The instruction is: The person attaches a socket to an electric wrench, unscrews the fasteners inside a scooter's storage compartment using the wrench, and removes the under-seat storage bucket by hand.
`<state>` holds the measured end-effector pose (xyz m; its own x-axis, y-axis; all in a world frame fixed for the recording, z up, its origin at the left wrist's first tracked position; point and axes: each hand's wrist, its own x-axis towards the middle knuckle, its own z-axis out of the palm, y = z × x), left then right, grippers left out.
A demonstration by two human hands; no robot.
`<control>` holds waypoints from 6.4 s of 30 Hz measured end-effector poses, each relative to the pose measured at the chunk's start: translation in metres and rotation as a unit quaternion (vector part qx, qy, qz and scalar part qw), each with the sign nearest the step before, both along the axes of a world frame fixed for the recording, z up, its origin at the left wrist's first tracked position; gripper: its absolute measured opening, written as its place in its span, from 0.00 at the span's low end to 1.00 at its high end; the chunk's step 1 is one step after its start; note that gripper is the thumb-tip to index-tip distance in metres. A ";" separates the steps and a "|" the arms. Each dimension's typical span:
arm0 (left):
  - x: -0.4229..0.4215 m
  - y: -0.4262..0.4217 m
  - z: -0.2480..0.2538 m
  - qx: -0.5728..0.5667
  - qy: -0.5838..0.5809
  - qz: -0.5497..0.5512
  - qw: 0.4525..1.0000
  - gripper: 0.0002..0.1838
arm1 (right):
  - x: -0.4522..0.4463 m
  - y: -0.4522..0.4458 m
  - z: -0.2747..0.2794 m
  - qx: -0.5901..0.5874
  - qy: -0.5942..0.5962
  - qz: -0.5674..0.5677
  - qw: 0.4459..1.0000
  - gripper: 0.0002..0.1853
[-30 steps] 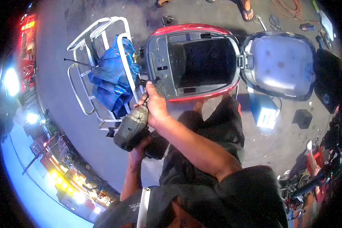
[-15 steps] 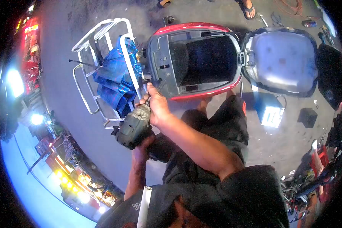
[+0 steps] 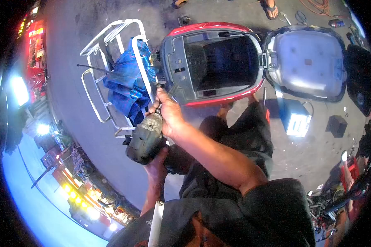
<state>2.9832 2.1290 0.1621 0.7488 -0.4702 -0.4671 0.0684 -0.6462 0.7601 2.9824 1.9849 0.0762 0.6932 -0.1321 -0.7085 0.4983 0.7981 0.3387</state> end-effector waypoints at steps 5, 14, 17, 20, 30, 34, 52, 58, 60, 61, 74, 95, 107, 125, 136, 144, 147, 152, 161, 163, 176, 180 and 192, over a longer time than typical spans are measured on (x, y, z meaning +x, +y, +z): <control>0.002 -0.003 0.004 0.072 -0.008 0.002 0.997 0.19 | -0.001 -0.008 0.007 0.025 0.021 -0.014 0.999 0.15; 0.032 -0.007 0.002 0.008 0.172 -0.109 0.979 0.16 | -0.002 -0.012 0.005 0.011 0.003 0.002 1.000 0.12; 0.039 -0.001 -0.008 0.025 0.151 -0.141 0.978 0.16 | 0.001 -0.010 -0.007 0.026 -0.004 -0.010 1.000 0.12; 0.041 -0.012 -0.005 0.078 0.119 -0.165 0.976 0.16 | -0.001 -0.014 -0.012 0.047 -0.010 -0.012 0.999 0.12; 0.037 -0.048 -0.001 0.126 0.120 -0.159 0.972 0.14 | 0.002 -0.023 -0.028 0.079 0.014 -0.034 0.996 0.12; 0.040 -0.046 -0.002 0.159 0.087 -0.171 0.968 0.15 | 0.001 -0.023 -0.030 0.078 0.009 -0.031 0.996 0.13; 0.089 -0.087 0.012 0.205 -0.014 -0.427 0.881 0.21 | 0.007 -0.030 -0.030 0.049 0.078 0.009 0.996 0.21; 0.090 -0.119 0.013 0.101 -0.214 -0.626 0.743 0.20 | -0.028 -0.009 -0.045 -0.160 0.142 0.105 0.971 0.21; 0.091 -0.135 0.026 0.216 -0.127 -0.576 0.778 0.22 | -0.039 0.010 -0.061 -0.294 0.216 0.014 0.931 0.17; 0.095 -0.142 0.029 0.272 -0.081 -0.546 0.788 0.24 | -0.047 0.009 -0.066 -0.387 0.282 0.067 0.875 0.14; 0.124 -0.161 0.023 0.263 -0.013 -0.552 0.791 0.24 | -0.050 -0.026 -0.116 -0.706 0.436 0.196 0.522 0.16; 0.107 -0.138 0.031 0.211 -0.030 -0.503 0.838 0.28 | -0.045 -0.032 -0.109 -0.772 0.434 0.217 0.410 0.17; 0.084 -0.090 0.024 0.122 -0.081 -0.492 0.858 0.17 | -0.055 -0.043 -0.112 -0.830 0.375 0.230 0.343 0.16; 0.071 -0.059 0.012 0.052 -0.013 -0.281 0.958 0.15 | -0.059 -0.058 -0.105 -0.843 0.349 0.252 0.322 0.12; 0.055 -0.046 0.007 0.043 -0.027 -0.229 0.972 0.18 | -0.111 -0.013 -0.053 -0.872 0.248 0.300 0.295 0.13; 0.042 -0.023 0.010 0.024 0.047 -0.129 0.990 0.25 | -0.095 0.006 -0.029 -0.883 0.076 0.385 0.257 0.09; 0.040 -0.023 0.010 0.045 0.046 -0.154 0.986 0.24 | -0.108 0.002 -0.036 -0.873 0.017 0.428 0.232 0.10; 0.049 0.009 -0.009 0.040 0.075 -0.184 0.979 0.29 | -0.148 0.025 -0.042 -0.857 0.052 0.406 0.314 0.11; 0.052 -0.015 -0.010 -0.058 0.261 -0.154 0.951 0.28 | -0.189 0.062 0.015 -0.618 0.211 0.194 0.732 0.15; 0.055 -0.018 -0.023 -0.077 0.273 -0.233 0.930 0.29 | -0.194 0.080 0.019 -0.572 0.221 0.133 0.778 0.15; -0.046 0.006 -0.076 -0.004 0.253 -0.308 0.917 0.23 | -0.229 0.138 -0.017 -0.206 0.257 -0.246 0.911 0.23; -0.082 0.026 -0.115 -0.010 0.248 -0.332 0.910 0.27 | -0.266 0.161 -0.089 -0.157 0.299 -0.286 0.897 0.18; -0.142 0.118 -0.311 0.125 0.282 -0.258 0.916 0.11 | -0.438 0.203 -0.535 -0.166 0.660 0.081 0.728 0.14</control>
